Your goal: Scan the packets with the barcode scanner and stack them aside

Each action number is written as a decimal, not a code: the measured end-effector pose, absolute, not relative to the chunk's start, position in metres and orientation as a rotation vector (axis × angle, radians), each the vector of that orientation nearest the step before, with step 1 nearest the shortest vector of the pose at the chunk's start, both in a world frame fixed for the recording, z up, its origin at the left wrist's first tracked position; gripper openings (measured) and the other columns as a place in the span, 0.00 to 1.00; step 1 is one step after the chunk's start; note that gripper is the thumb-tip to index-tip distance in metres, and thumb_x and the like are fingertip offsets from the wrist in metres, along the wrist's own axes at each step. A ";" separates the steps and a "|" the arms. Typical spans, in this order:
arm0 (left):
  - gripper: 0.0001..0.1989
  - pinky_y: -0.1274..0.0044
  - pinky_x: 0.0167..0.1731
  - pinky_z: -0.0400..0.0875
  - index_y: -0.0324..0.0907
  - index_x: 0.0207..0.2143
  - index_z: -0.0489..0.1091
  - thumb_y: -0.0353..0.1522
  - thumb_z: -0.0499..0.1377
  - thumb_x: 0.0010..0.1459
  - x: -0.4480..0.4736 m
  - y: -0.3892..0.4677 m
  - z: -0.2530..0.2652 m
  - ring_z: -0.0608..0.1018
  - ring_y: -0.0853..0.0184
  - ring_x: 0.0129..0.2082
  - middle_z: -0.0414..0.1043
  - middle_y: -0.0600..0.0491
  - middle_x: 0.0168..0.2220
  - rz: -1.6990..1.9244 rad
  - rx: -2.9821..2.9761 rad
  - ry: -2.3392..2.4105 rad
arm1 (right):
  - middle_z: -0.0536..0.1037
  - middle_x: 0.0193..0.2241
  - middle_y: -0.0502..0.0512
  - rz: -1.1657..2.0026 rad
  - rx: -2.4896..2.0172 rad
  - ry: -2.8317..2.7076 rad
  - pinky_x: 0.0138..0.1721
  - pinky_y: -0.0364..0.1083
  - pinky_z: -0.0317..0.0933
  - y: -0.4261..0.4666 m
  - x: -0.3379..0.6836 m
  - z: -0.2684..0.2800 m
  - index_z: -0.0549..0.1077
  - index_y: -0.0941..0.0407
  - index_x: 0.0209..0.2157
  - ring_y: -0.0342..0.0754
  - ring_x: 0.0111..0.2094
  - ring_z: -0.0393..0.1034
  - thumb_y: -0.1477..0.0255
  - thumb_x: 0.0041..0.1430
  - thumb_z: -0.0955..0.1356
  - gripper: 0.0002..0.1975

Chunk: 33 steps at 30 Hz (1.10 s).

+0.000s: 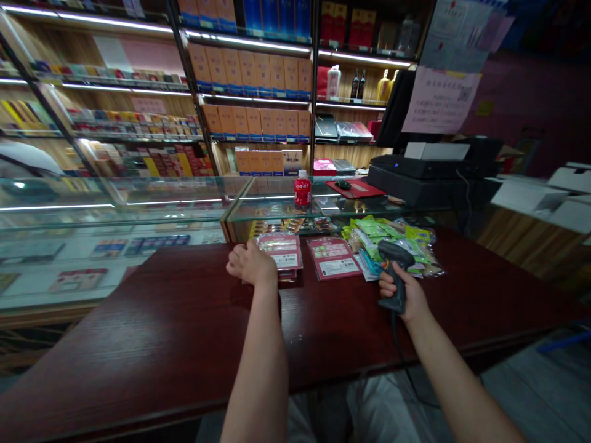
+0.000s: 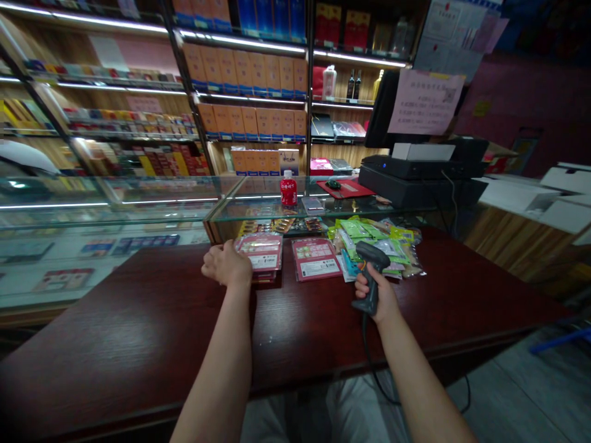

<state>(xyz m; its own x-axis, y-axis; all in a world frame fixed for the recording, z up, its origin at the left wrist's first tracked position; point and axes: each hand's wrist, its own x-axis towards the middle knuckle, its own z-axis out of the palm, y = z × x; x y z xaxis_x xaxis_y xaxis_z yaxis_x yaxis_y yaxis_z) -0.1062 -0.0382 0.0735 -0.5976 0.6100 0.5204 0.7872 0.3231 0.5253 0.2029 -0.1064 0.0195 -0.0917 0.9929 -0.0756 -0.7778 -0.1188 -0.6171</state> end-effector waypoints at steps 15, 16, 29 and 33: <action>0.24 0.50 0.57 0.44 0.44 0.47 0.72 0.46 0.60 0.50 -0.071 -0.033 0.056 0.60 0.44 0.60 0.65 0.38 0.57 -0.634 -2.057 -2.177 | 0.62 0.18 0.42 1.632 -0.566 -0.469 0.14 0.34 0.56 -0.107 0.204 0.019 0.69 0.55 0.35 0.35 0.15 0.56 0.69 0.51 0.73 0.12; 0.24 0.50 0.57 0.43 0.44 0.47 0.71 0.46 0.60 0.50 -0.072 -0.034 0.058 0.60 0.44 0.60 0.65 0.39 0.56 -0.631 -2.054 -2.183 | 0.62 0.18 0.43 1.636 -0.564 -0.470 0.14 0.34 0.56 -0.107 0.204 0.019 0.69 0.56 0.35 0.35 0.15 0.56 0.69 0.51 0.72 0.11; 0.23 0.67 0.46 0.63 0.34 0.38 0.73 0.47 0.55 0.56 -0.005 -0.047 0.048 0.69 0.52 0.46 0.68 0.38 0.42 -0.645 -2.237 -2.061 | 0.62 0.17 0.42 1.610 -0.540 -0.476 0.13 0.35 0.56 -0.107 0.205 0.020 0.69 0.56 0.35 0.36 0.14 0.56 0.69 0.51 0.72 0.11; 0.25 0.67 0.45 0.62 0.36 0.41 0.71 0.48 0.59 0.51 0.007 -0.048 0.035 0.68 0.50 0.48 0.68 0.38 0.43 -0.591 -2.240 -2.084 | 0.62 0.17 0.42 1.602 -0.543 -0.482 0.14 0.34 0.56 -0.107 0.205 0.021 0.69 0.56 0.34 0.35 0.15 0.55 0.68 0.50 0.73 0.12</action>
